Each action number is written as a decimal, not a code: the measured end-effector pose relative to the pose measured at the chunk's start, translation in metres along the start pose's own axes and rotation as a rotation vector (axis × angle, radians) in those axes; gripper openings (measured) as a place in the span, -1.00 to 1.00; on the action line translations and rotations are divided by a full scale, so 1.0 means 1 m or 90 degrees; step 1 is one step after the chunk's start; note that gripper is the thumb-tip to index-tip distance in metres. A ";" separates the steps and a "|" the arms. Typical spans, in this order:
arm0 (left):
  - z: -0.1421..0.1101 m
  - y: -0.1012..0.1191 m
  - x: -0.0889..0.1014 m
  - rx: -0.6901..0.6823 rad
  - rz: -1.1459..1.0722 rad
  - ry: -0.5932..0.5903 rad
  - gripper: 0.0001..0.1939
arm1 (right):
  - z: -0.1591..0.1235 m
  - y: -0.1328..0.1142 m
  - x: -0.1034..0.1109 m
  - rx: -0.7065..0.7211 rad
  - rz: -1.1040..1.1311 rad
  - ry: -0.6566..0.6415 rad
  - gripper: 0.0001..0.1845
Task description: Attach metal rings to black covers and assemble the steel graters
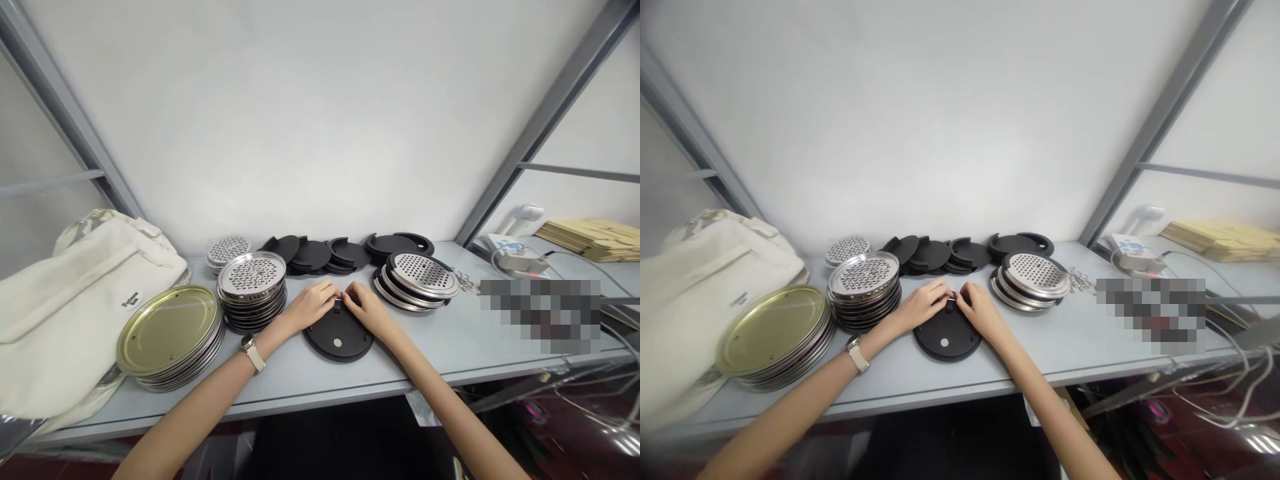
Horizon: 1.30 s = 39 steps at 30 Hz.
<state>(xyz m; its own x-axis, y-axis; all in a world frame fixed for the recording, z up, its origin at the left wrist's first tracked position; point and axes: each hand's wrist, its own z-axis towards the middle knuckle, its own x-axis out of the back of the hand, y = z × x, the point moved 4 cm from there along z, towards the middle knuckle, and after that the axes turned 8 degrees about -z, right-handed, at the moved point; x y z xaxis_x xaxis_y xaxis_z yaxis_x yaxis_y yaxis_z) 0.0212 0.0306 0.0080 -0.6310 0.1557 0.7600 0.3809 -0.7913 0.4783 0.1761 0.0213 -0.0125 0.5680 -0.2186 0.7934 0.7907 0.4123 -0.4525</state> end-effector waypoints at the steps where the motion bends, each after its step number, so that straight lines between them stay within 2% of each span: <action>1: 0.000 0.000 0.000 -0.001 0.004 -0.001 -0.86 | 0.000 0.000 0.000 -0.002 0.000 -0.001 -0.83; 18: 0.001 0.004 0.001 0.050 -0.012 -0.014 -0.84 | 0.000 0.003 0.000 -0.036 0.035 -0.040 -0.83; 39: 0.003 0.001 0.002 0.089 -0.064 -0.008 -0.85 | 0.001 0.000 0.006 -0.042 0.039 -0.044 -0.86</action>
<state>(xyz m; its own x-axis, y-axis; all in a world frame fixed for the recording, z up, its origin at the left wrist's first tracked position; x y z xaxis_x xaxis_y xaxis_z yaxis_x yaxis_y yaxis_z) 0.0229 0.0317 0.0115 -0.6628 0.2385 0.7098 0.4062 -0.6817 0.6084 0.1797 0.0209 -0.0076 0.6010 -0.1325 0.7882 0.7693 0.3634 -0.5255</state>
